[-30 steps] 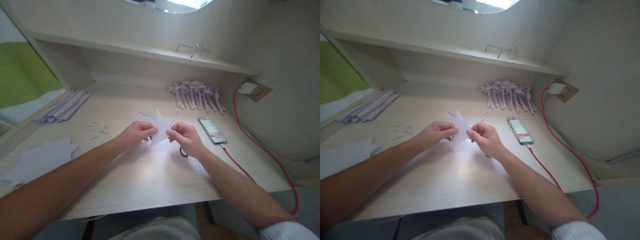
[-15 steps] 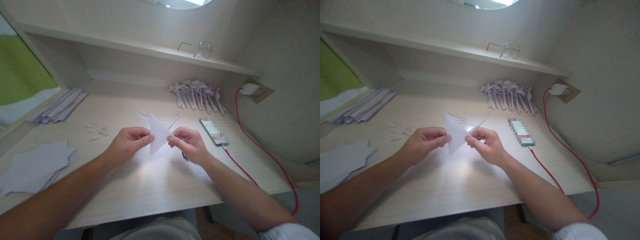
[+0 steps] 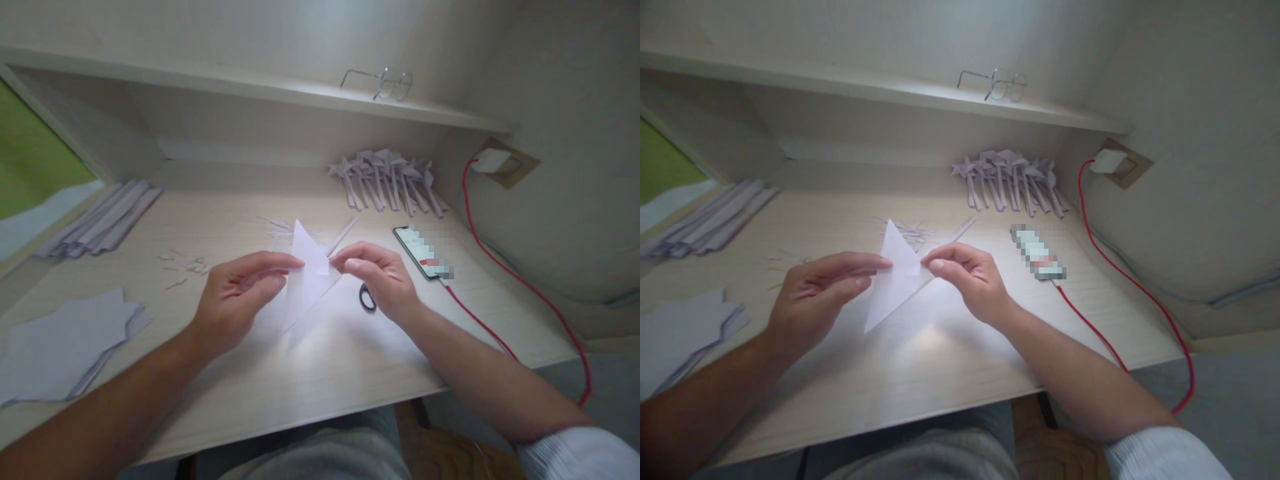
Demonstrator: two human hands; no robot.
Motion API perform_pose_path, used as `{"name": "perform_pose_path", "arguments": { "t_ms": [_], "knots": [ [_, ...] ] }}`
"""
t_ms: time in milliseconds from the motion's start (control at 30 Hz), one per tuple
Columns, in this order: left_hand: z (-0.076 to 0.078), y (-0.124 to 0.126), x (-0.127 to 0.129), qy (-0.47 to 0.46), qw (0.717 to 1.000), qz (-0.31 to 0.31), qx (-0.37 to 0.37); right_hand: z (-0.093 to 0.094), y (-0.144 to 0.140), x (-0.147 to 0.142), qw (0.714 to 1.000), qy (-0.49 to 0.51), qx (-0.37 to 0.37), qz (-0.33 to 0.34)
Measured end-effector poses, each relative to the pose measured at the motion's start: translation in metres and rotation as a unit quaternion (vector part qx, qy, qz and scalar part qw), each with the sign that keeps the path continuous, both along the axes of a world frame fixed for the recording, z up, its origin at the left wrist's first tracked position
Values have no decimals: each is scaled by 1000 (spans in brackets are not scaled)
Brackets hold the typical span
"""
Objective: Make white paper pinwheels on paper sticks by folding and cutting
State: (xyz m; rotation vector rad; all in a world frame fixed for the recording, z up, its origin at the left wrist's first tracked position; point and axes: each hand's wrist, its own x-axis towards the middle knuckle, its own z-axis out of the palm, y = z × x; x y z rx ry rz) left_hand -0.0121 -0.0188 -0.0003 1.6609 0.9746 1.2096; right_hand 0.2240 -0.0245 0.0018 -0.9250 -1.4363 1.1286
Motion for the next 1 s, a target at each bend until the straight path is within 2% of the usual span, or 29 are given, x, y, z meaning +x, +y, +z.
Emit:
{"name": "perform_pose_path", "arguments": {
  "t_ms": [100, 167, 300, 400, 500, 633, 800, 1000],
  "knots": [
    [-2, -1, 2, 14, 999, 14, 25, -3, 2, -4, 999, 47, -17, 16],
    [-3, 1, 4, -6, 1000, -2, 22, -5, 3, -5, 998, 54, -9, 19],
    [-4, 12, 4, -73, 990, -63, -103, -7, 5, -1, 996, -76, 16, 49],
    [-9, 18, 3, 14, 978, -128, -163, -8, 5, 1, 988, -136, 37, 56],
    [-14, 17, 4, 79, 970, -154, -172, -9, 5, -1, 993, -104, 36, 32],
    [-11, 13, 2, 105, 972, -146, -151, -9, 6, -5, 997, -66, 36, 24],
    [-3, 16, -2, 112, 978, -119, -127, -13, 8, -3, 994, -90, 47, 32],
    [-8, 20, 2, 123, 983, -55, -122, -22, 13, -6, 996, -77, 50, -10]
  ]
}}
